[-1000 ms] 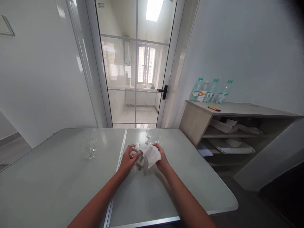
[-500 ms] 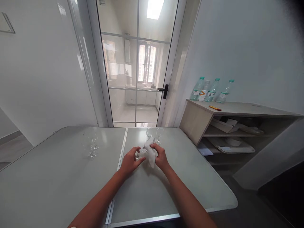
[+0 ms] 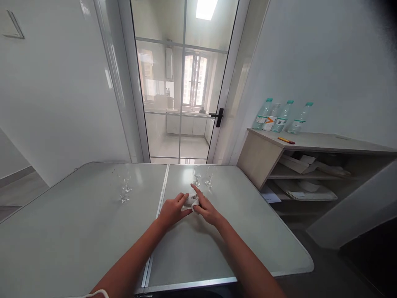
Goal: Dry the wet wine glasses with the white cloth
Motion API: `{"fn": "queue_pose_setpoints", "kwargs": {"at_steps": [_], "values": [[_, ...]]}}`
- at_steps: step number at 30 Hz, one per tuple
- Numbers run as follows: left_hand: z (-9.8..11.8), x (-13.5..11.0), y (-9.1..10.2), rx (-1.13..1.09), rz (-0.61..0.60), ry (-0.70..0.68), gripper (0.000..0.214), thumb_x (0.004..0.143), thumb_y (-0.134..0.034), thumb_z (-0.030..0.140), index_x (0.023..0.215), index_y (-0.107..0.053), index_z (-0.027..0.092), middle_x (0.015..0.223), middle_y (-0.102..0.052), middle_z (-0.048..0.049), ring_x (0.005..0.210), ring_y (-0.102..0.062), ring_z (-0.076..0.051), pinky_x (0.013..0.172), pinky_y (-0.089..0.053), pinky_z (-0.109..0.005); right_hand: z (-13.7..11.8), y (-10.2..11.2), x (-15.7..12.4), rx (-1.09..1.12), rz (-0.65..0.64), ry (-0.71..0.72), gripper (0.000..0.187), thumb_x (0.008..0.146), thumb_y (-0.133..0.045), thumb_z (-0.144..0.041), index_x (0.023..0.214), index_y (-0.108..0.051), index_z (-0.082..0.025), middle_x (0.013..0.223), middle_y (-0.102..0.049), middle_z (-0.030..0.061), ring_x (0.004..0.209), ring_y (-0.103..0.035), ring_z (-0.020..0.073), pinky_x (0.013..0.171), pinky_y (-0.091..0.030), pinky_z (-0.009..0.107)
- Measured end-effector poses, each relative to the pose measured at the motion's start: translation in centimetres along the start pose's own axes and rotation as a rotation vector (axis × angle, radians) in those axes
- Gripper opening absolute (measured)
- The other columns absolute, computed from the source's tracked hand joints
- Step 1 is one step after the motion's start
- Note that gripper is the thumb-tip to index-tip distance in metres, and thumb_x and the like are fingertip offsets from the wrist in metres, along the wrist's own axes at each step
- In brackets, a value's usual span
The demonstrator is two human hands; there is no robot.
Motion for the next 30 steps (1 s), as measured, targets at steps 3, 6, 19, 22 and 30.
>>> {"fn": "queue_pose_setpoints", "kwargs": {"at_steps": [3,6,19,22,30], "values": [[0.4,0.2,-0.3,0.022,-0.059,0.012,0.047,0.075,-0.082,0.046,0.115,-0.072,0.024,0.103,-0.071,-0.0115,0.072,-0.066,-0.021,0.061,-0.043,-0.025,0.8,-0.1,0.2,0.128,-0.074,-0.036,0.077,0.086,-0.061,-0.031,0.157,-0.032,-0.023,0.086,-0.057,-0.0022,0.074,-0.049,0.0156,0.072,-0.042,0.028],[1.0,0.3,-1.3,0.061,-0.189,0.067,0.039,0.082,-0.073,0.046,0.113,-0.072,0.022,0.09,-0.074,-0.0064,0.072,-0.065,-0.021,0.066,-0.044,-0.026,1.7,0.4,0.4,0.151,-0.056,-0.034,0.067,0.088,-0.065,-0.033,0.149,-0.04,-0.021,0.078,-0.053,-0.0043,0.068,-0.047,0.0135,0.066,-0.039,0.026],[-0.3,0.4,-1.7,0.166,-0.149,0.286,0.048,0.078,-0.078,0.038,0.123,-0.067,0.024,0.101,-0.076,-0.0055,0.077,-0.068,-0.02,0.071,-0.045,-0.028,4.4,3.2,1.4,0.169,0.375,-0.039,0.039,0.093,-0.06,-0.047,0.121,-0.05,-0.023,0.067,-0.045,-0.0073,0.06,-0.042,0.0133,0.059,-0.034,0.024],[0.0,0.3,-1.7,0.275,-0.126,0.224,0.021,0.087,-0.068,0.032,0.106,-0.073,0.023,0.093,-0.075,-0.0048,0.083,-0.066,-0.021,0.072,-0.039,-0.028,5.0,3.0,1.6,0.209,0.387,-0.073,0.042,0.091,-0.061,-0.049,0.121,-0.051,-0.022,0.065,-0.046,-0.0074,0.059,-0.043,0.0137,0.059,-0.035,0.025],[-1.4,-0.4,-3.6,-0.507,-0.404,0.542,0.05,0.081,-0.068,0.055,0.055,-0.051,0.017,0.052,-0.036,0.0056,0.048,-0.029,-0.008,0.051,-0.018,-0.026,4.4,2.9,1.1,0.174,0.167,0.025,0.039,0.09,-0.065,-0.045,0.119,-0.052,-0.022,0.071,-0.05,-0.0058,0.062,-0.044,0.0116,0.059,-0.035,0.023]]}}
Point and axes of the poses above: each hand's wrist, its own x-axis towards the middle knuckle, its own y-axis out of the back of the hand, z = x × y, the point moved 7 cm from there along x, towards the middle knuckle
